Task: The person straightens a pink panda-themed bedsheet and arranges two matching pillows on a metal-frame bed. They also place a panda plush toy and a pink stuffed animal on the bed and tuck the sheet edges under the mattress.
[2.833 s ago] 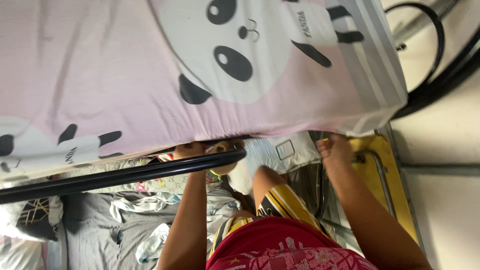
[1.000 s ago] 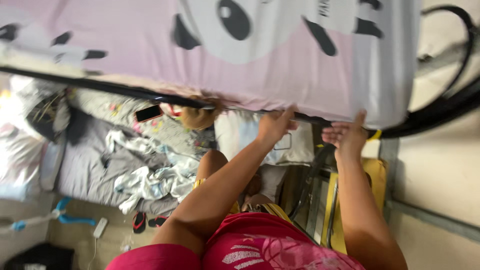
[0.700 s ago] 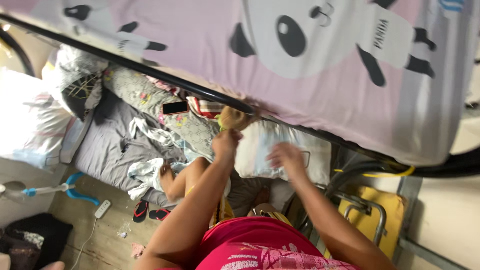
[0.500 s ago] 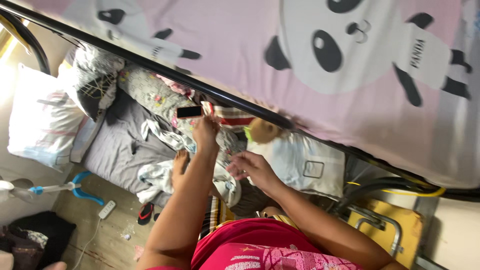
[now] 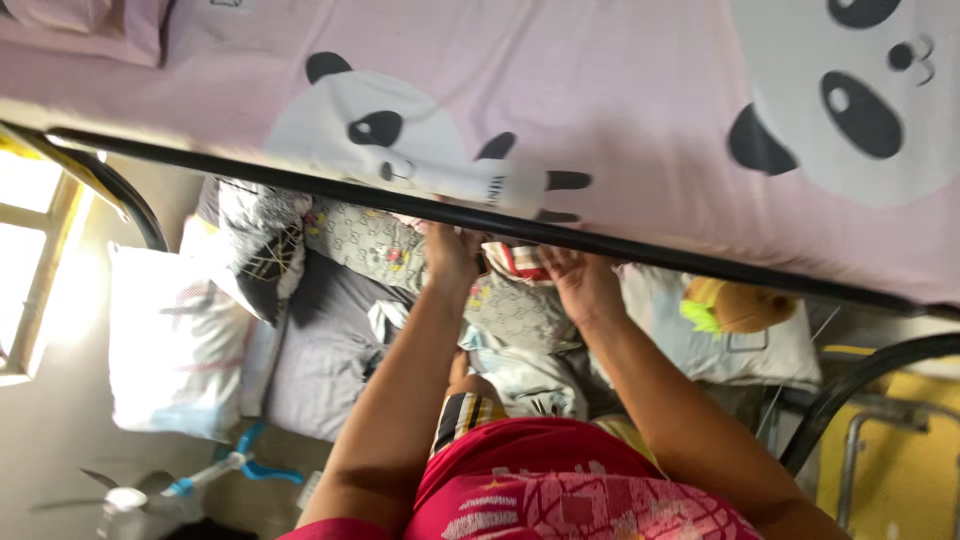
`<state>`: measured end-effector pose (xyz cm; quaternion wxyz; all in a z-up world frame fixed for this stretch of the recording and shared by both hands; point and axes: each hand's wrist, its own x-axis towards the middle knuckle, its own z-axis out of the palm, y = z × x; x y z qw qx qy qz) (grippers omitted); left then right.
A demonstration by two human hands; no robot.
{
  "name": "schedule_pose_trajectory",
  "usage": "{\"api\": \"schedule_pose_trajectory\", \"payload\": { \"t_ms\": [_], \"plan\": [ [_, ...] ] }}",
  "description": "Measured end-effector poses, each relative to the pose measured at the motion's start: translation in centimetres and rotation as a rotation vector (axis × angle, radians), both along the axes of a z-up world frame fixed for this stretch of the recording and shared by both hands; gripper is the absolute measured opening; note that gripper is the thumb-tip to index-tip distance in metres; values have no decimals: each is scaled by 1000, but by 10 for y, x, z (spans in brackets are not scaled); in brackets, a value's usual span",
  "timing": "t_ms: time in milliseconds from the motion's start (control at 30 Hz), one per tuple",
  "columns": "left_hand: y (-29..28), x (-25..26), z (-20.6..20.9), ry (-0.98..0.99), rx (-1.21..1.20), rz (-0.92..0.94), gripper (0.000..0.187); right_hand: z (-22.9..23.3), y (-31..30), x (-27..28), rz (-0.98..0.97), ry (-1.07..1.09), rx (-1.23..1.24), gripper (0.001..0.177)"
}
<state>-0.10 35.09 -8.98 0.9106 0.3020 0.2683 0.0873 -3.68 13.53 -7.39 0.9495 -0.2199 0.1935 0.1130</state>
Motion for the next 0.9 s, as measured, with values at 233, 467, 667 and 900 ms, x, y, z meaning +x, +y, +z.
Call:
{"api": "schedule_pose_trajectory", "payload": {
  "t_ms": [233, 467, 667, 900],
  "plan": [
    [35, -16, 12, -125, -315, -410, 25, 9, 27, -5, -224, 128, -12, 12],
    [36, -23, 26, -355, -268, -741, 23, -1, 54, -15, -329, 23, 100, 25],
    [53, -50, 28, -16, -260, -825, 38, 32, 62, -70, -76, -190, -187, 42],
    [92, -27, -15, 147, -84, -573, 40, -21, 17, -47, -432, 165, 133, 24]
  ]
}}
